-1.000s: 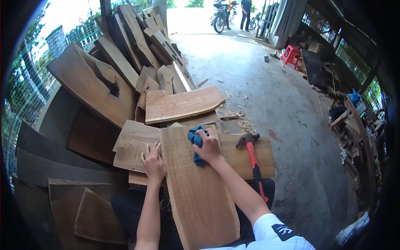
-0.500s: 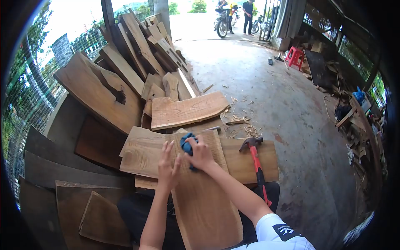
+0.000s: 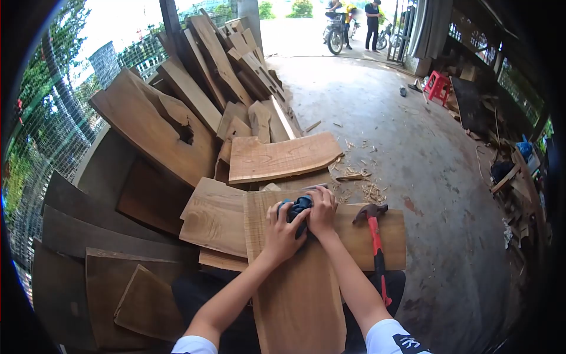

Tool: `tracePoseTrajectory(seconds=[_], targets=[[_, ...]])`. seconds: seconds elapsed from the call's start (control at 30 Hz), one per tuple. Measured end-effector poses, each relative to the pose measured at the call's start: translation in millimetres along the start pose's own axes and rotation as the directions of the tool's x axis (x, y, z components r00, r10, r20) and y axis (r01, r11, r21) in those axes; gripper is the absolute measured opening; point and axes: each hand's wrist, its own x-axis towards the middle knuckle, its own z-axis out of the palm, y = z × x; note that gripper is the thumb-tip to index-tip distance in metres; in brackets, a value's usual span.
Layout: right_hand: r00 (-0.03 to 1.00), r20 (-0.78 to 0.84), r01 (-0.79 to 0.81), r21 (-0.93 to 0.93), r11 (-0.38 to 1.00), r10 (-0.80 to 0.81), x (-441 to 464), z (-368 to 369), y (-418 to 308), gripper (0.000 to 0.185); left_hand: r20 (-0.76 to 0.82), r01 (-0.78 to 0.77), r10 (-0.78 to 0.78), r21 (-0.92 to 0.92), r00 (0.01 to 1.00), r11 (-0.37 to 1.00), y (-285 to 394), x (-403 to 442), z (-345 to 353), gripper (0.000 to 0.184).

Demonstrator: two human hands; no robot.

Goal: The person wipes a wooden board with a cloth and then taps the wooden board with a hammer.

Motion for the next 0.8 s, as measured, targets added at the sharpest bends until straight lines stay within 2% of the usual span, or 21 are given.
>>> tracePoseTrajectory(seconds=[0.03,0.07,0.1,0.17,0.2,0.23,0.27,0.3,0.33,0.4,0.5,0.53,0.6,0.63,0.7,0.73,0.8], targets=[[1.000,-0.003,0.005,0.001,1.000,-0.005,2.7,5.8,-0.5,0.037,-0.004,-0.013,0.014,0.037,1.000,0.999,-13.8,4.4,3.2,0.053],[0.997,-0.058,-0.055,-0.065,0.996,0.051,1.5,13.0,0.1,0.040,-0.001,-0.033,0.034,0.071,0.999,0.997,-27.1,10.3,3.6,0.051],[0.988,-0.117,-0.117,-0.131,0.984,0.102,0.1,17.7,2.1,0.042,-0.026,0.011,-0.009,0.077,1.000,0.997,-40.7,18.5,3.9,0.045],[0.989,-0.082,-0.132,-0.132,0.982,0.122,0.3,22.1,6.2,0.044,-0.093,0.222,-0.208,0.181,0.974,0.958,-70.7,36.4,4.3,0.039],[0.983,-0.011,-0.185,-0.077,0.980,0.185,1.2,22.8,5.7,0.045,-0.160,0.334,-0.305,0.204,0.939,0.920,-79.9,39.6,4.7,0.036],[0.967,0.066,-0.243,-0.026,0.970,0.244,1.4,21.8,5.2,0.045,-0.159,0.328,-0.299,0.203,0.941,0.923,-75.3,40.3,3.6,0.036],[0.967,0.066,-0.245,-0.029,0.969,0.247,-0.4,20.1,5.6,0.045,-0.153,0.345,-0.318,0.202,0.936,0.917,-67.4,36.0,4.3,0.035],[0.967,0.076,-0.237,-0.072,0.969,0.242,1.2,19.9,5.8,0.046,-0.152,0.362,-0.336,0.205,0.929,0.909,-60.4,32.8,4.7,0.034],[0.967,0.090,-0.228,-0.112,0.967,0.239,1.4,20.9,4.7,0.047,-0.169,0.314,-0.282,0.211,0.944,0.926,-50.7,25.2,4.5,0.032],[0.967,0.091,-0.226,-0.123,0.966,0.238,1.1,21.6,3.5,0.048,-0.022,0.316,-0.316,0.136,0.949,0.939,-26.1,6.9,-1.5,0.031],[0.972,0.084,-0.207,-0.138,0.968,0.220,2.9,22.8,8.7,0.049,-0.005,0.128,-0.128,0.070,0.992,0.989,-3.0,-18.7,-12.4,0.029],[0.976,0.077,-0.193,-0.120,0.974,0.203,-0.3,23.5,11.1,0.049,0.011,0.137,-0.137,0.029,0.991,0.990,-14.3,-15.0,-16.3,0.026],[0.977,0.087,-0.187,-0.095,0.978,0.195,-0.2,17.5,8.2,0.048,-0.045,0.177,-0.173,0.123,0.984,0.977,-55.3,5.3,-12.8,0.026],[0.976,0.081,-0.197,-0.087,0.977,0.204,-2.3,19.1,9.3,0.047,-0.071,0.278,-0.269,0.194,0.961,0.941,-74.3,22.2,-13.9,0.024],[0.979,0.026,-0.201,-0.024,0.979,0.201,0.1,22.2,14.6,0.044,-0.194,0.503,-0.476,0.132,0.858,0.854,-101.1,41.7,-5.1,0.025],[0.975,-0.001,-0.223,0.019,0.975,0.223,-0.1,20.5,13.0,0.044,-0.213,0.556,-0.522,0.151,0.826,0.817,-93.1,45.8,-2.3,0.025],[0.965,-0.051,-0.250,0.116,0.961,0.257,1.9,17.6,11.8,0.050,-0.187,0.481,-0.456,0.114,0.870,0.870,-64.7,35.8,13.7,0.026]])
